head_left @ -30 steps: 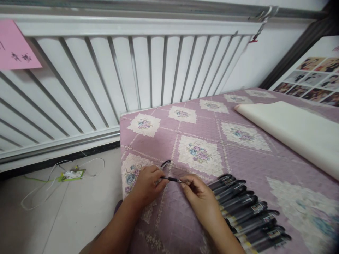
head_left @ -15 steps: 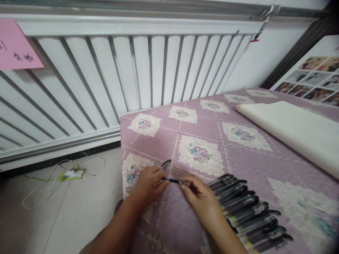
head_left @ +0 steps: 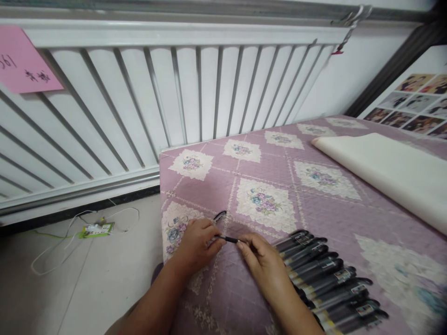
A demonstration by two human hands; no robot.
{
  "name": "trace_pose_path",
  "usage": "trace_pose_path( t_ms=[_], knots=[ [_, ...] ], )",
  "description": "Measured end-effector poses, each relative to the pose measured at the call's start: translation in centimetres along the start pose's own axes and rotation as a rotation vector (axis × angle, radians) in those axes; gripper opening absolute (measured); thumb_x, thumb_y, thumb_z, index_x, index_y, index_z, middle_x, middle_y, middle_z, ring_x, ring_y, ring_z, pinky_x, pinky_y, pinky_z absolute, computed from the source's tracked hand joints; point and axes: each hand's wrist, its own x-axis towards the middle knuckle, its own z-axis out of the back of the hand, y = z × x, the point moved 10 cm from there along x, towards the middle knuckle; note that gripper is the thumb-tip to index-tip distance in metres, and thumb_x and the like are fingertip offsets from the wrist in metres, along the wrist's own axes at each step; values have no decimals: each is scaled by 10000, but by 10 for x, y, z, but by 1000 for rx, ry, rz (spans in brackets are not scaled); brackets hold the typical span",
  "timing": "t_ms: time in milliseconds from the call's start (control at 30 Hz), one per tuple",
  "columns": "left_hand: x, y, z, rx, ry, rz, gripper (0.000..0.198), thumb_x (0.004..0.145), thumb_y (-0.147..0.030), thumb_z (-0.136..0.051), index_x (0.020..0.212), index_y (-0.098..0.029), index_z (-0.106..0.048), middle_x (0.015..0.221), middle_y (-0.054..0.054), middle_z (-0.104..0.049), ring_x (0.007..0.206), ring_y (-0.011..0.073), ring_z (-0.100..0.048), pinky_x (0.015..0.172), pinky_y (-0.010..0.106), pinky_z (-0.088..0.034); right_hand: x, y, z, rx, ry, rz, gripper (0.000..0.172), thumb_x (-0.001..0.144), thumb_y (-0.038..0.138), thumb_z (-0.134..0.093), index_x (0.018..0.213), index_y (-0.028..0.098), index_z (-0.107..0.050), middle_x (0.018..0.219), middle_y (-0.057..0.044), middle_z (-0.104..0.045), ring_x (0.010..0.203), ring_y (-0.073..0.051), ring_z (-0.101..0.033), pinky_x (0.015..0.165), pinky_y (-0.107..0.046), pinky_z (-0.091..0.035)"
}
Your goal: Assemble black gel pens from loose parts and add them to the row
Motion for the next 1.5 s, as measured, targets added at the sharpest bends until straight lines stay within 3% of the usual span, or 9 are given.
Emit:
trace_pose_path(
  t_ms=[133,300,500,700,867,1033,1167,1333,1500],
  knots=[
    [0,0,0,3,3,2,38,813,-217,-615,822,-232,-649,845,23,-633,819,189,-580,797,344,-369,-2,2,-1,-39,8,22,284,914,384,-441,736,230,-600,683,-10,-620,666,-178,-600,623,-277,-446],
    [1,0,0,-8,0,10,38,803,-195,-626,817,-224,-646,849,21,-631,826,190,-573,790,335,-369,-3,0,4,-16,-51,7,202,874,356,-519,990,222,-616,804,-19,-648,711,-172,-607,640,-263,-466],
    [0,-1,-1,-4,-7,-12,40,798,-196,-636,828,-219,-650,838,14,-627,816,185,-574,799,338,-368,-2,-1,0,-20,-9,3,224,904,363,-474,803,217,-610,728,-8,-624,689,-166,-596,630,-260,-446],
    [0,0,1,-7,-29,-5,48,793,-186,-642,825,-220,-650,843,12,-629,819,184,-575,785,327,-366,-2,-3,-2,-15,-3,-4,178,885,352,-510,910,216,-621,759,-2,-629,682,-163,-595,623,-255,-442],
    [0,-1,1,4,-30,-12,44,796,-186,-638,821,-220,-652,832,8,-623,809,179,-570,787,329,-362,-2,-2,-5,-46,25,-2,280,916,381,-455,741,214,-596,673,0,-605,646,-165,-588,606,-258,-427],
    [0,-2,2,3,-25,-7,51,791,-180,-640,820,-220,-651,834,13,-624,811,184,-572,782,328,-365,-2,-1,-1,-10,-4,-4,214,903,368,-476,923,211,-620,782,-14,-649,704,-170,-609,641,-260,-451],
    [0,-2,1,4,-22,-18,50,794,-186,-638,831,-219,-649,837,15,-623,808,185,-572,784,335,-363,-2,-3,-4,-34,19,-17,279,917,387,-448,767,214,-606,696,-4,-631,662,-169,-601,619,-261,-438],
    [-1,1,-2,-12,-18,-9,53,795,-191,-634,831,-225,-651,836,13,-623,809,183,-571,787,336,-365,-3,-3,-4,-11,-1,-20,204,897,372,-492,920,213,-618,787,-7,-655,711,-167,-614,649,-261,-450],
    [-1,0,-3,-9,-11,-15,37,798,-205,-634,827,-223,-650,822,10,-617,804,184,-571,781,344,-364,-4,-3,-6,-46,35,-27,289,922,395,-443,754,215,-593,679,5,-618,652,-165,-597,607,-259,-424]
  ],
)
